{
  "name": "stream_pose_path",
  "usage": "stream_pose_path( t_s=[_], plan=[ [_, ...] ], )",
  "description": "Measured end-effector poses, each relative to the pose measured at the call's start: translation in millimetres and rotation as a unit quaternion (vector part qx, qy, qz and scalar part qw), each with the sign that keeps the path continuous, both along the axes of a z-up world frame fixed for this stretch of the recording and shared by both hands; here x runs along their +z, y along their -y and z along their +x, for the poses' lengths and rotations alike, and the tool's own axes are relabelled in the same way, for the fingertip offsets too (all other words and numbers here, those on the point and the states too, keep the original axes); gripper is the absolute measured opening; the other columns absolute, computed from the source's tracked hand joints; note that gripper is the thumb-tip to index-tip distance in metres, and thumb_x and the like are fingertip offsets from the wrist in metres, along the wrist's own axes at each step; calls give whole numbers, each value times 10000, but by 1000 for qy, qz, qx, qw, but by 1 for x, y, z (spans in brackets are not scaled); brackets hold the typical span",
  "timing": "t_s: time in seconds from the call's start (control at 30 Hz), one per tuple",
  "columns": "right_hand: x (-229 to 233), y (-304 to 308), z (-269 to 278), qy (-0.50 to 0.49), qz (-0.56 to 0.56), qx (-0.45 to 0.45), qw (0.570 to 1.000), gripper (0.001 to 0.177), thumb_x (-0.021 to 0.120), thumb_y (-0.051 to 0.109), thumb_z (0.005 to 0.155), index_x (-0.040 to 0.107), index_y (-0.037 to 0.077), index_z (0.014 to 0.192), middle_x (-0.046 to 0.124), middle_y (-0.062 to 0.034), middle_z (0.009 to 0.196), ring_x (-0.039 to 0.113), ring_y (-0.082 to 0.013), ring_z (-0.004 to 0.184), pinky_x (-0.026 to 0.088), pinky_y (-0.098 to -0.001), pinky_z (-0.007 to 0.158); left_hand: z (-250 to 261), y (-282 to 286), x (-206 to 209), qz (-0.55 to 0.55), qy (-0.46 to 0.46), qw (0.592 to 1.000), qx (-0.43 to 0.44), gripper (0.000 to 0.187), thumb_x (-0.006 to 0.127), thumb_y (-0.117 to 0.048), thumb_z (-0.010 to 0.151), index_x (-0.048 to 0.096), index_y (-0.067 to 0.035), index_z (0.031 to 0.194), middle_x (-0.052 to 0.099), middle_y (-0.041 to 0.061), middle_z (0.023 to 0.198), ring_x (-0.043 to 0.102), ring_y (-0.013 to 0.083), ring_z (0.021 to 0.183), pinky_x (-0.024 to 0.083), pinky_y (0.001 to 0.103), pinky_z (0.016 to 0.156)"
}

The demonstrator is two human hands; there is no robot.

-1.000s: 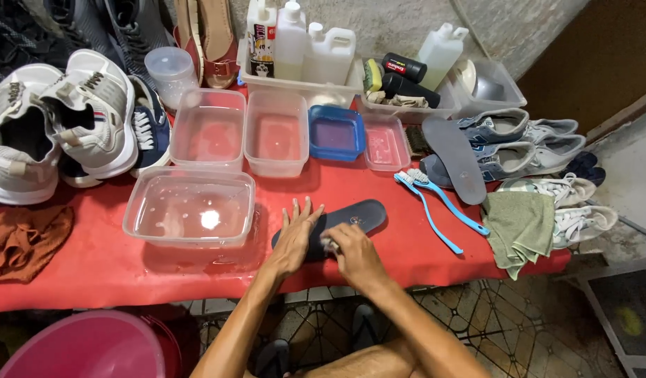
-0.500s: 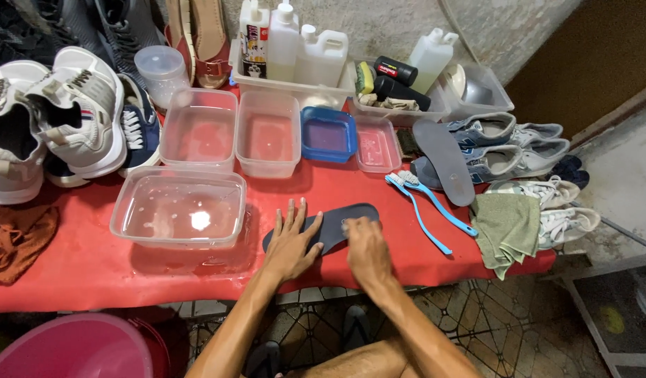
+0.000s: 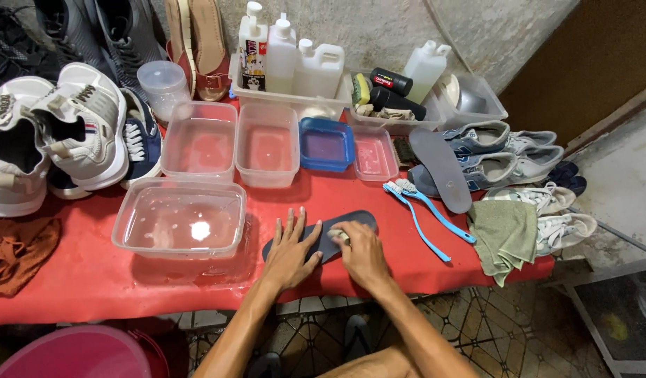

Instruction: Cleaning a shoe insole by wiping it with a cloth and scrubbing with a toothbrush.

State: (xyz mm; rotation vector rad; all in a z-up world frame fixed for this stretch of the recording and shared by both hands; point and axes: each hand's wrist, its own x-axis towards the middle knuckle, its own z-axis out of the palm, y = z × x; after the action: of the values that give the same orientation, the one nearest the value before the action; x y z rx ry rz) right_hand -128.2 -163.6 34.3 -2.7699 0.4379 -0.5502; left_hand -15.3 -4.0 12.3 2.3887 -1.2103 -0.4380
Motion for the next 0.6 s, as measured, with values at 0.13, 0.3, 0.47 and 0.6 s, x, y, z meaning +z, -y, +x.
stream_pose_path(
  t_s=[0.13, 0.3, 0.47, 0.6],
  plan=[
    [29, -15, -22, 6, 319, 39, 947, 234, 722, 253, 917, 774, 213, 1142, 791, -100, 1028, 725, -348, 1075, 554, -457, 925, -4, -6, 1, -1, 7, 1000, -13, 676, 528, -440, 993, 324, -310, 1624, 65, 83, 1743, -47, 329, 1596, -59, 520, 1271],
    [42, 10, -64, 86, 335, -138, 928, 295, 665, 311, 962, 741, 176, 1214, 756, -189, 1159, 666, -396, 1201, 494, -482, 1051, -1, -3, -5, 0, 23, 1000, -16, 685, 506, -477, 997, 295, -326, 1631, 46, 90, 1743, -35, 337, 1594, -36, 533, 1270],
    [46, 75, -115, 170, 273, -283, 904, 322, 777, 351, 919, 740, 219, 1210, 730, -189, 1186, 634, -397, 1225, 451, -499, 1074, 0, -4, -9, 4, 45, 999, -16, 700, 514, -508, 978, 291, -366, 1626, 66, 79, 1740, -6, 342, 1590, -3, 541, 1268],
    [66, 129, -140, 159, 385, -352, 838, 284, 725, 246, 952, 672, 141, 1211, 748, -151, 1137, 752, -293, 901, 625, -390, 672, 6, -3, -31, -60, 76, 994, -49, 703, 491, -449, 1001, 233, -268, 1629, 1, 149, 1710, -107, 381, 1565, -57, 571, 1227]
  ],
)
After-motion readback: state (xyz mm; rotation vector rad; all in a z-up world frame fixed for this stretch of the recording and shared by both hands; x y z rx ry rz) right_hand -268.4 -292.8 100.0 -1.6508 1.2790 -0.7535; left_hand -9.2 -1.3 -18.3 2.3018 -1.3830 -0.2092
